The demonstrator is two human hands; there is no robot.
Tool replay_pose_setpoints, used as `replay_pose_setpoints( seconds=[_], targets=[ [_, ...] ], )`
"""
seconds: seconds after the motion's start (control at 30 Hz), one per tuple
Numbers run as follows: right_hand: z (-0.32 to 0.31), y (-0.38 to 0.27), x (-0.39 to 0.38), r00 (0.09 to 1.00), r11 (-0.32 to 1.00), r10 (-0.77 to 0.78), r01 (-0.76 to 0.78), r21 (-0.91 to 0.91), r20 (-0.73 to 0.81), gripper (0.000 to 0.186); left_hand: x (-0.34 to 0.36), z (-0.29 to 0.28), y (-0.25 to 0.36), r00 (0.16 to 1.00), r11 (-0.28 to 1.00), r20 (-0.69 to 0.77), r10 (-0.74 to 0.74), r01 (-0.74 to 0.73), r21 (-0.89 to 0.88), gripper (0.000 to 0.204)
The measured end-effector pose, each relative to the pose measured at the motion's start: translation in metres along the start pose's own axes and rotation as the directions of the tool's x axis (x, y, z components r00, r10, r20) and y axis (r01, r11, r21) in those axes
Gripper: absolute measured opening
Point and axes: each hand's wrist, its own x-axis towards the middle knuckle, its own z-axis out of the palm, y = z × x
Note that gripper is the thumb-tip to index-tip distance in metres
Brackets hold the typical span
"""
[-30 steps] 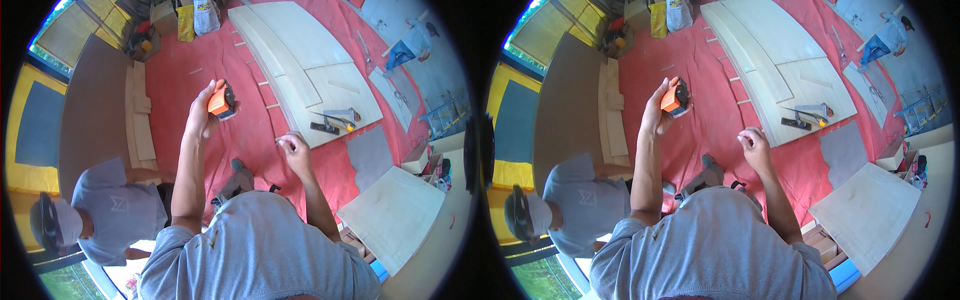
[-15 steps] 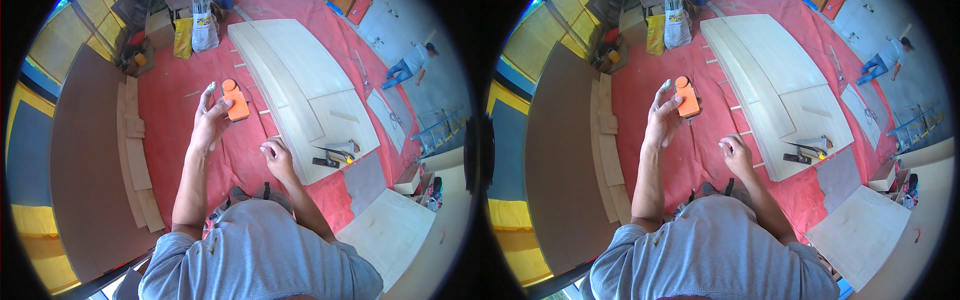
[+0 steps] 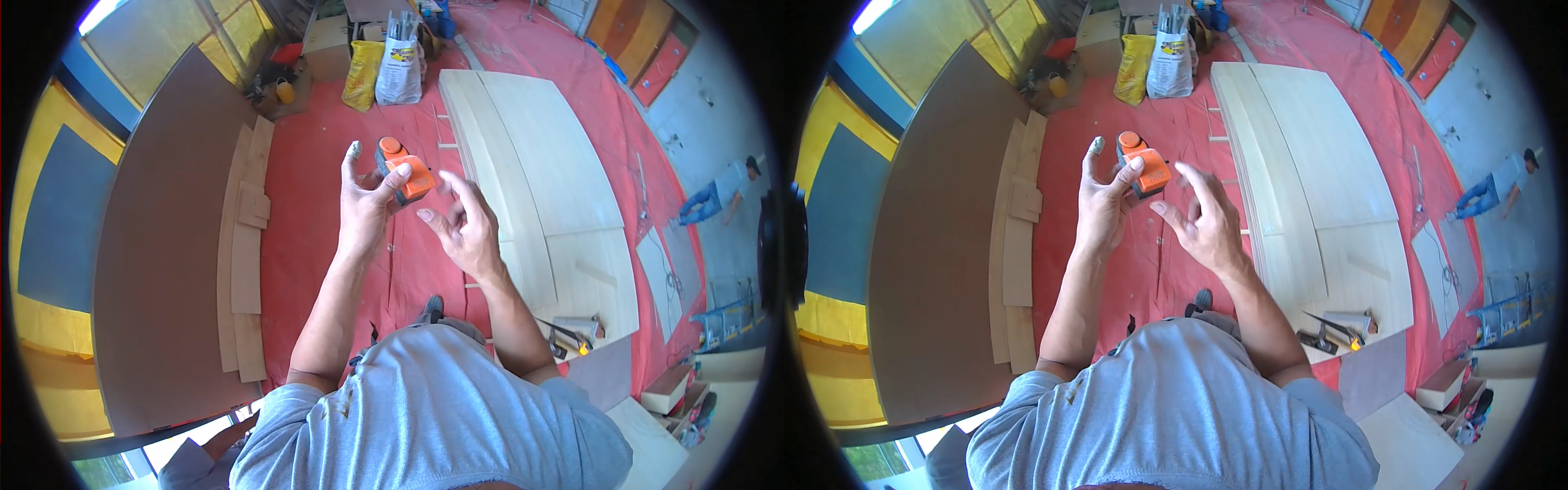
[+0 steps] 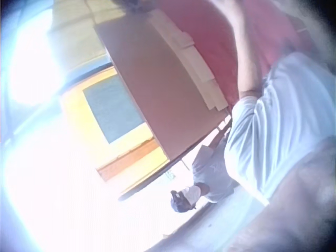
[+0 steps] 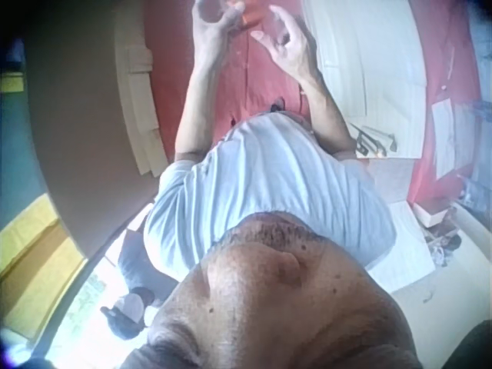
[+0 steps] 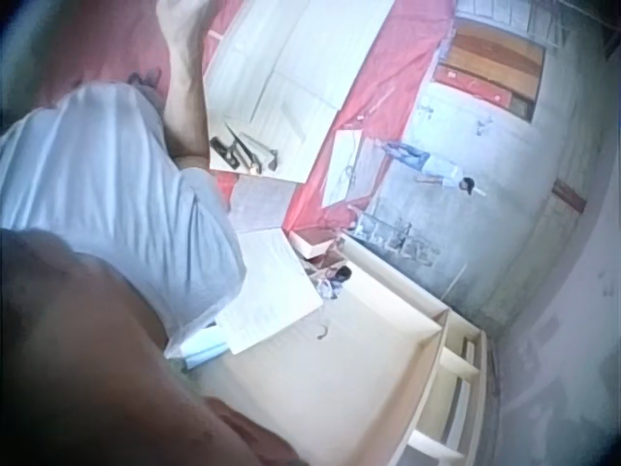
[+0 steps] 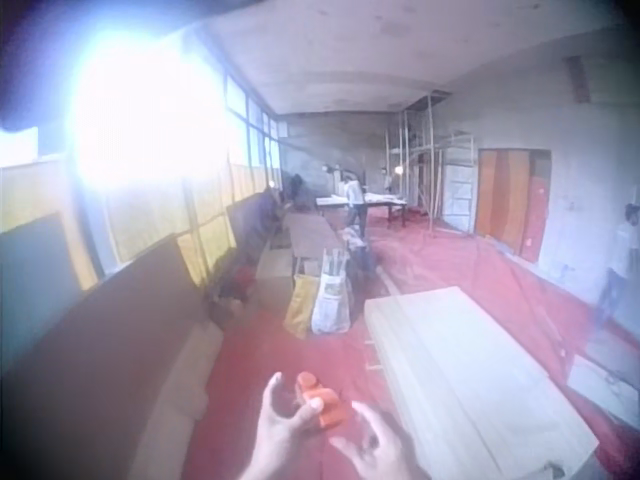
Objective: The person takes a tape measure from a red bag and uses it to measure the length of a green flexible conduit against a concrete wall in a workshop.
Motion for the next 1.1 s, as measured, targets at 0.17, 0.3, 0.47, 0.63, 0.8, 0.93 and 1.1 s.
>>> replay_pose_setpoints(
  seconds=[0.17,0.3,0.47,0.63,0.8,0.93,1.1],
  targets=[
    [0.006,0.030,0.097,0.931,0.925,-0.358,0.365,-0.109,0.074,0.052,0.051,0.015,0.007,0.993,0.991,-0.030,0.112,-0.110,0.080,0.112],
    [0.025,0.046,0.154,0.966,0.968,-0.250,0.249,0.027,0.060,0.035,0.084,0.009,0.011,0.980,0.982,-0.063,0.187,-0.186,0.011,0.107],
    [0.038,0.079,0.240,0.956,0.847,0.216,-0.285,0.448,0.198,0.037,0.108,-0.014,0.017,0.968,0.962,-0.029,0.250,-0.244,0.122,0.069],
    [0.034,0.100,0.313,0.936,0.669,0.224,-0.351,0.656,0.272,0.035,0.119,-0.107,-0.044,0.994,0.964,-0.069,-0.080,0.095,0.250,0.042],
    [0.049,0.098,0.368,0.950,0.716,0.225,-0.312,0.625,0.216,0.036,0.105,-0.239,-0.175,0.905,0.885,-0.327,-0.272,0.369,0.283,0.025],
    [0.060,0.102,0.403,0.953,0.732,0.264,-0.299,0.611,0.150,0.043,0.135,-0.255,-0.153,0.792,0.817,-0.332,-0.512,0.569,0.097,0.026],
    [0.114,0.090,0.427,0.973,0.820,0.228,-0.201,0.536,0.015,0.042,0.253,-0.247,-0.078,0.937,0.905,0.004,-0.349,0.336,0.262,0.037]
  ],
)
